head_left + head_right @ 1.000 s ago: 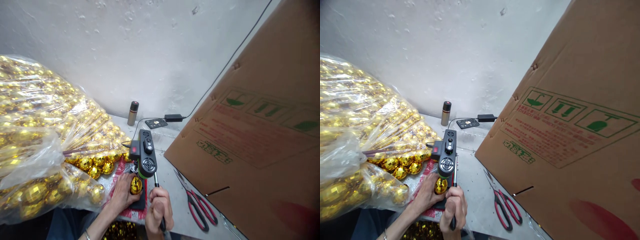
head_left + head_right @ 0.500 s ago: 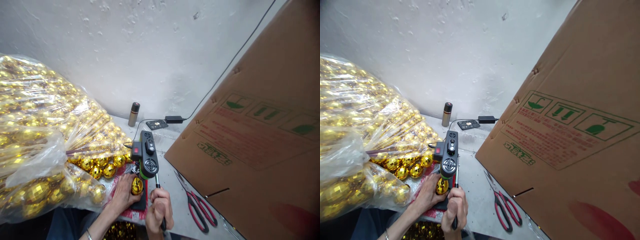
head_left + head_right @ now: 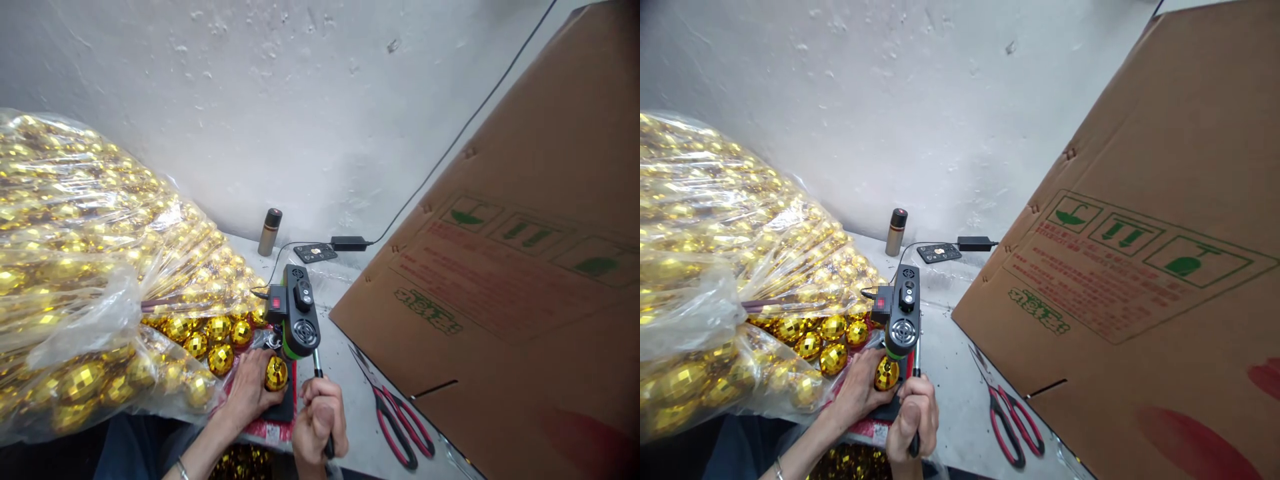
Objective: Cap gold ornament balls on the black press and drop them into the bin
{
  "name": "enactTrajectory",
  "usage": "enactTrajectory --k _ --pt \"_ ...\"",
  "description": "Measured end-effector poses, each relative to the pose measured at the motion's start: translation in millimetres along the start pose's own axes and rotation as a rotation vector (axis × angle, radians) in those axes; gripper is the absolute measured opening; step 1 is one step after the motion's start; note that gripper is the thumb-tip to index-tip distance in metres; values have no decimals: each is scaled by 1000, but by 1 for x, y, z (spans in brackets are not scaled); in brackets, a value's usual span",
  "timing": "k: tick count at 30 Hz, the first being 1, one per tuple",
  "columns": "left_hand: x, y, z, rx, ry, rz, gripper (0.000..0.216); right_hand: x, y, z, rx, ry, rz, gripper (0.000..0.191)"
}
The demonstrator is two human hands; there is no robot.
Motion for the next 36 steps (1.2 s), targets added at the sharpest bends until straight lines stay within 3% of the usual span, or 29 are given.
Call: enactTrajectory --k 7,12,15,17,19,22,25,28,31,34,36 --pt "-5 -3 -1 -8 31 -15 50 1 4 -4 95 -42 -62 37" --pt "-5 -2 1 -9 42 4 51 -3 -3 0 95 14 -50 40" --pt "-1 -1 3 -6 16 3 51 -4 -22 20 9 9 -20 39" --pt "0 -1 -2 -13 -14 3 52 -3 -35 39 -143 -26 -6 35" --pt "-1 -3 -15 -30 -46 14 57 -2 -46 56 -226 -70 -23 34" --pt "-1 -7 -46 -71 -33 37 77 -1 -52 65 -237 -98 -32 36" --pt "19 -7 -63 -113 97 76 78 -1 -47 55 -197 -81 -20 31" --pt "56 -9 -49 -33 190 237 44 -1 -41 42 -161 -76 -23 30" --pt "84 -20 -24 139 52 459 40 0 -39 38 -141 -73 -26 31" --pt "91 -33 -12 119 -164 489 52 1 -37 37 -128 -82 -19 33" --pt "87 -41 -12 79 -224 416 62 1 -36 37 -126 -82 -14 34"
Point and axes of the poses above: each hand's wrist, its own z-axis towards the middle knuckle, its own x-axis out of the back of the hand, y = z × x, the point moved 2 cm from there along z, towards the middle knuckle
